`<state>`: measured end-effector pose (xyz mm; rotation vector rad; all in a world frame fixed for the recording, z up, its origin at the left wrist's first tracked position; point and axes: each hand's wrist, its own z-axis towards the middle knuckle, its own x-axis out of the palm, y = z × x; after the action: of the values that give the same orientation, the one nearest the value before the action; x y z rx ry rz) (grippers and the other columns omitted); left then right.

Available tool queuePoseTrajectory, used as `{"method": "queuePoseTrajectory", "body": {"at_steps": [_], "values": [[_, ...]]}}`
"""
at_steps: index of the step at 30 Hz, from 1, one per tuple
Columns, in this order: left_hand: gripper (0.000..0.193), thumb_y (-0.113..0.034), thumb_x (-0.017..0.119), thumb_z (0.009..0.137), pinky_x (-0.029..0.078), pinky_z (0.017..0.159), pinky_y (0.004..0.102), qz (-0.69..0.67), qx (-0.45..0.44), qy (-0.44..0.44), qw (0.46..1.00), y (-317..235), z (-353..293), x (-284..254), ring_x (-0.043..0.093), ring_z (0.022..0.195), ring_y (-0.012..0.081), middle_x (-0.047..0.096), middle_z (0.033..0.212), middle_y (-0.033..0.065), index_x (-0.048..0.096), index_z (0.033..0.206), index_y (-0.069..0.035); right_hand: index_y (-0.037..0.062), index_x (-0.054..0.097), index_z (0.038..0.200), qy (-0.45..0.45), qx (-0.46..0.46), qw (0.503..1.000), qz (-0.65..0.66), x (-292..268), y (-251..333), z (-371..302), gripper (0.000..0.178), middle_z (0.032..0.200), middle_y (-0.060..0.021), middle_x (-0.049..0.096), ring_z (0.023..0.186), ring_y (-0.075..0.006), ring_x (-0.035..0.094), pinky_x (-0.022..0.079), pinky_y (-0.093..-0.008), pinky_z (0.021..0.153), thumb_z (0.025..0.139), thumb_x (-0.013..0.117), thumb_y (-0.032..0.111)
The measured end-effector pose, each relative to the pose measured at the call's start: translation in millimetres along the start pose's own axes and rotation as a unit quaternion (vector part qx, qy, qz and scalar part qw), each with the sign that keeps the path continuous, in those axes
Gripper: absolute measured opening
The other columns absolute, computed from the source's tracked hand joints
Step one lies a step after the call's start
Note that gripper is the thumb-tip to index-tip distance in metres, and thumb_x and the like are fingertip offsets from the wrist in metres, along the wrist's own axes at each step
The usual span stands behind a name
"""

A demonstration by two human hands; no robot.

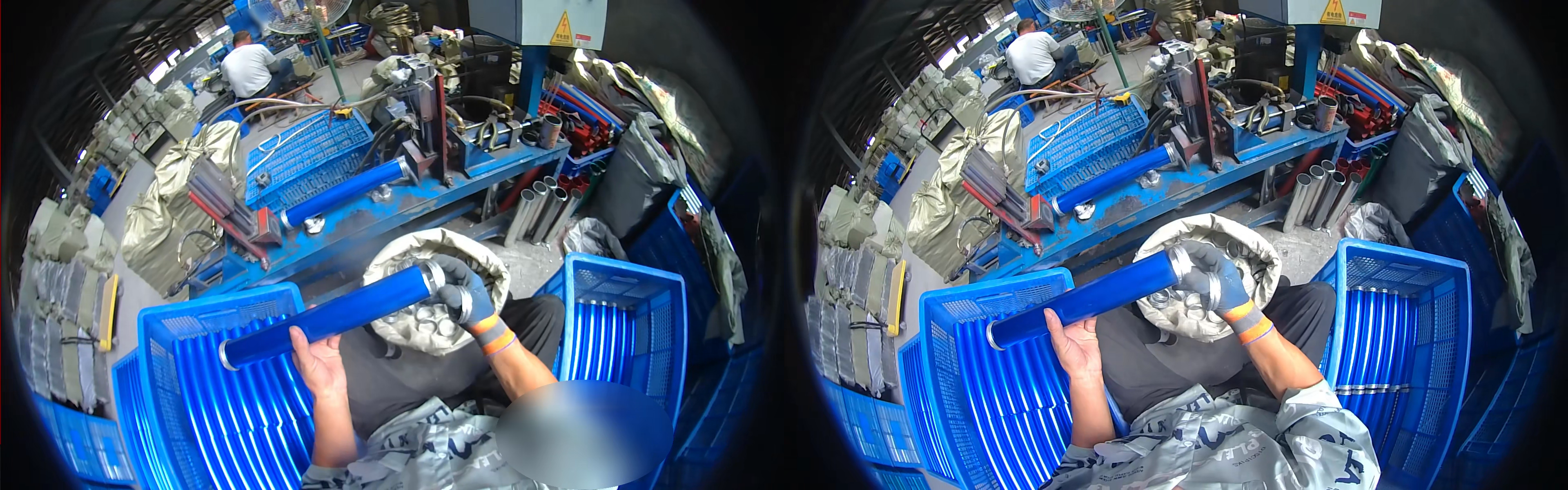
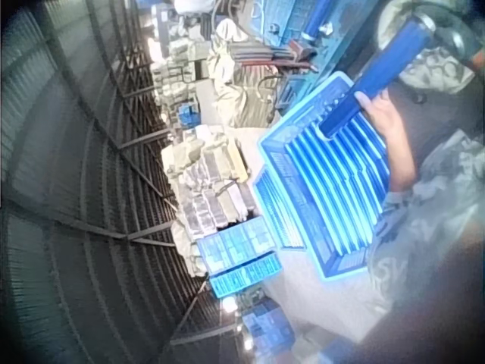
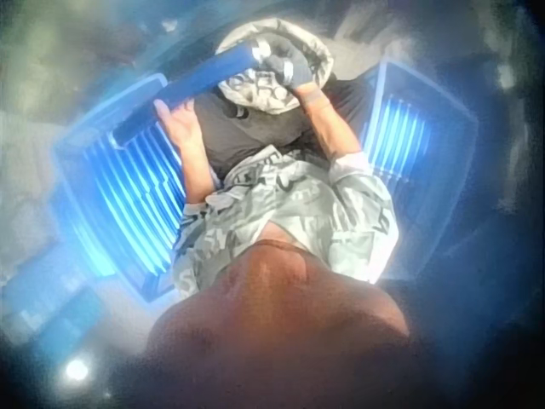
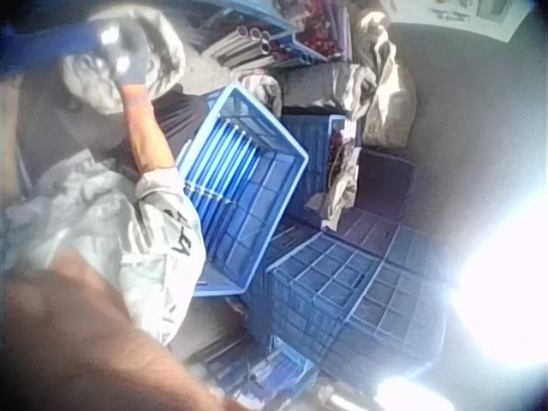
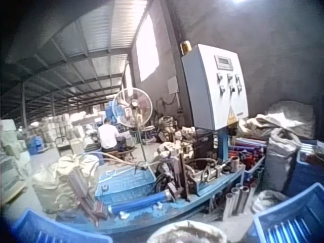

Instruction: The person assembles metal pipes with circular metal components by hand, then organizes the assembled items into blue plastic crates.

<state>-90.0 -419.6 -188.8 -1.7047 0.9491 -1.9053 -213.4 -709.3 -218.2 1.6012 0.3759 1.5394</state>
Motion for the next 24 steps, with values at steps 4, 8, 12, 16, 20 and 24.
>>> {"method": "queuePoseTrajectory", "body": {"at_steps": [4, 8, 12, 16, 20, 24], "values": [[0.057, -0.046, 0.070, 0.115, 0.062, 0.105, 0.0539, 0.007, 0.011, 0.002, 1.000, -3.0, -0.3, -9.1, 0.073, 0.130, 0.0330, 0.070, 0.150, 0.0137, 0.058, 0.159, -0.012, -0.0025, 0.055, 0.162, -0.001, -0.036, 0.996, -0.079, 2.6, -6.6, 0.4, 0.073, 0.146, -0.0137, 0.073, 0.127, -0.0224, 0.075, 0.063, -0.0352, 0.106, 0.097, 0.087, 0.005], [0.057, -0.043, 0.074, 0.113, 0.064, 0.102, 0.0525, 0.012, 0.021, -0.011, 1.000, -2.3, 3.4, -8.1, 0.073, 0.129, 0.0325, 0.070, 0.149, 0.0159, 0.057, 0.159, -0.012, -0.0057, 0.053, 0.166, 0.009, -0.022, 0.994, -0.104, 4.9, -2.2, 3.4, 0.077, 0.142, -0.0148, 0.075, 0.124, -0.0200, 0.075, 0.063, -0.0326, 0.102, 0.097, 0.087, 0.003], [0.057, -0.039, 0.076, 0.112, 0.066, 0.099, 0.0505, 0.049, 0.031, -0.009, 0.998, 9.5, 15.5, -13.9, 0.074, 0.127, 0.0313, 0.071, 0.148, 0.0167, 0.057, 0.158, -0.012, -0.0074, 0.057, 0.163, 0.006, -0.021, 0.975, -0.221, -6.0, 1.8, 10.0, 0.071, 0.136, -0.0152, 0.078, 0.117, -0.0173, 0.076, 0.064, -0.0305, 0.097, 0.099, 0.086, 0.003], [0.058, -0.044, 0.077, 0.110, 0.065, 0.102, 0.0469, 0.081, 0.051, -0.020, 0.995, 20.6, 23.8, -3.3, 0.074, 0.128, 0.0276, 0.073, 0.142, 0.0137, 0.063, 0.151, -0.006, -0.0067, 0.060, 0.161, -0.034, -0.019, 0.966, -0.255, -9.4, -9.4, 21.3, 0.064, 0.134, -0.0107, 0.078, 0.114, -0.0137, 0.075, 0.063, -0.0274, 0.095, 0.103, 0.084, 0.007], [0.065, -0.050, 0.078, 0.109, 0.060, 0.114, 0.0529, -0.003, -0.026, -0.056, 0.998, 32.2, 55.7, -44.5, 0.071, 0.135, 0.0313, 0.072, 0.146, 0.0142, 0.060, 0.154, -0.007, -0.0045, 0.072, 0.148, -0.039, 0.034, 0.958, -0.281, -52.3, -50.4, 39.3, 0.047, 0.131, -0.0094, 0.081, 0.111, -0.0150, 0.075, 0.060, -0.0301, 0.099, 0.113, 0.076, 0.027], [0.073, -0.062, 0.069, 0.111, 0.048, 0.126, 0.0548, -0.046, -0.082, -0.077, 0.993, 47.0, 80.1, -46.8, 0.062, 0.146, 0.0311, 0.066, 0.155, 0.0135, 0.056, 0.158, -0.008, 0.0042, 0.082, 0.137, -0.134, 0.231, 0.781, -0.565, -173.1, -109.7, 18.3, 0.055, 0.120, -0.0181, 0.085, 0.108, -0.0273, 0.081, 0.061, -0.0387, 0.100, 0.096, 0.087, 0.041]]}}
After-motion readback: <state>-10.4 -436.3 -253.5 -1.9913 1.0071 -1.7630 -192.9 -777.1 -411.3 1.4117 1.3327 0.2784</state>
